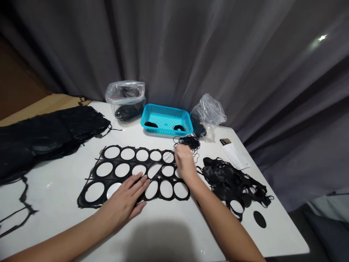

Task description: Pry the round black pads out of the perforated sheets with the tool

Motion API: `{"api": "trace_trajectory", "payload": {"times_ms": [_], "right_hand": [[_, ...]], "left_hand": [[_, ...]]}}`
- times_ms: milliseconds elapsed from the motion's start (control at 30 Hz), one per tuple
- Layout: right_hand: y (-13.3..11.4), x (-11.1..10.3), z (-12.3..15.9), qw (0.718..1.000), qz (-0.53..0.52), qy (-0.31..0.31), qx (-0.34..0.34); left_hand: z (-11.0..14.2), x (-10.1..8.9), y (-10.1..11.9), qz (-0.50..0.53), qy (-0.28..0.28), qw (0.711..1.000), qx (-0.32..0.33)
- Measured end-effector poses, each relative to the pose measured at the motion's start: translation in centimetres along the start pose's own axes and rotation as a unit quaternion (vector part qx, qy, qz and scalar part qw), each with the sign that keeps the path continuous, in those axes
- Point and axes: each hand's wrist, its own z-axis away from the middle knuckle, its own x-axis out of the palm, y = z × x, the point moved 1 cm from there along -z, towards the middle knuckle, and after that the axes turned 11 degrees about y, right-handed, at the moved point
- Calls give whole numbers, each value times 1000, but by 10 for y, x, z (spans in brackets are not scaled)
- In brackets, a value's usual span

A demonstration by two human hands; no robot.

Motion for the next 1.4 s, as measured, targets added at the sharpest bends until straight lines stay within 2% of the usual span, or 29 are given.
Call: {"api": "trace_trajectory", "payload": {"times_ms": [67,100,200,300,433,533,1167,1267,1400], "right_hand": [[20,-7,-20,996,7,52,66],[25,-8,-27,993,-10,53,101],[15,2,-29,973,-124,-35,190],[-23,25,-15,937,-236,-150,210],[-69,44,8,908,-286,-247,183],[-82,48,20,908,-276,-269,162],[-90,47,28,919,-255,-258,155],[-92,47,34,937,-229,-245,101],[-98,47,50,958,-184,-215,-51]], "left_hand": [[0,-2,1,8,5,1000,-6],[1,-3,1,14,11,1000,-8],[5,-10,0,28,26,999,-9],[14,-17,-7,22,46,998,-47],[28,-20,-19,-5,52,996,-73],[34,-19,-22,-17,44,997,-55],[38,-18,-20,-21,47,998,-46],[38,-19,-19,-19,52,997,-45],[39,-16,-20,-26,43,998,-49]]}}
